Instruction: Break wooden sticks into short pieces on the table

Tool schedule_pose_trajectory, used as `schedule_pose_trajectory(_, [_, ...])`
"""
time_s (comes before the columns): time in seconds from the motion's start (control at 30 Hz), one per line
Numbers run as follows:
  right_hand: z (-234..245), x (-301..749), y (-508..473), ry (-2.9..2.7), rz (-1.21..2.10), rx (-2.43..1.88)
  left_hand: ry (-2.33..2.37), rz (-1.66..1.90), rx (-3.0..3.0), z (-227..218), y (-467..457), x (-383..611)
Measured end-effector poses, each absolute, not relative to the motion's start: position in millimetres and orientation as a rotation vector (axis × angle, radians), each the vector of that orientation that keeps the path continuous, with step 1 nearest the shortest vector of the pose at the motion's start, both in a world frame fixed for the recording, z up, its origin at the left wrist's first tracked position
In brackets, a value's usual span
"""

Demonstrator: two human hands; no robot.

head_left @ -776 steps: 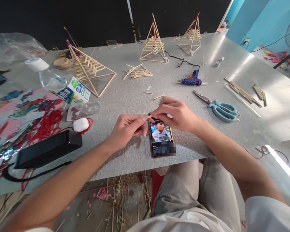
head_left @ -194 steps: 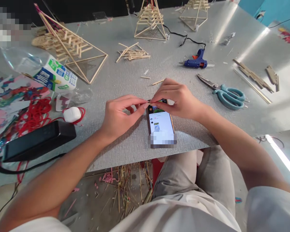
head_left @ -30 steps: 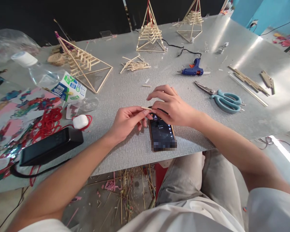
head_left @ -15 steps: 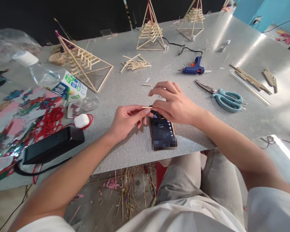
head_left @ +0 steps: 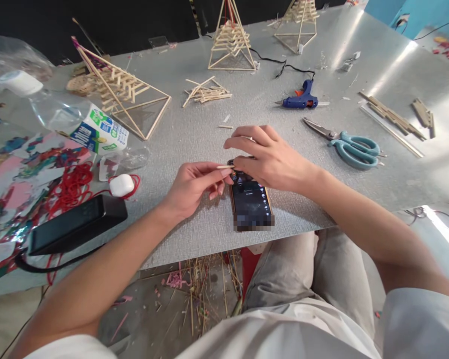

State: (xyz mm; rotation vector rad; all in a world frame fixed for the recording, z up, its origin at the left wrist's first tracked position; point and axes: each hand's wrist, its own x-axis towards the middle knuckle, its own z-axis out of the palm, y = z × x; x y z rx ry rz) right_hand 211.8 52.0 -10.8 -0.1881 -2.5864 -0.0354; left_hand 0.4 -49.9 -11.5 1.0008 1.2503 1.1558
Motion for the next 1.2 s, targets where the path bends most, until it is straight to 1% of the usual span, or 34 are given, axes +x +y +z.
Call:
schedule_pose_trajectory(0.27, [-3.8,213.5,49.7,-2.592,0.052,-0.247,1.256,1.160,1.025,-7.1,-50.8,-0.4])
schedule_pose_trajectory(0.53, [0.4,217.1,51.2,-2.618,0.141,-0.271,1.343,1.211,1.215,-10.3,-53.7,-1.8])
schedule_pose_trajectory(0.93, [-6.5,217.0,57.0,-2.559,0.128,-0.192,1.421,1.243,1.341,-14.6,-54.8,-2.6])
schedule_pose_trajectory(1.2, [-10.4,215.9,59.9,-2.537,0.091,-0.167,1.378,1.220,1.281,-13.8,-53.0,0.4])
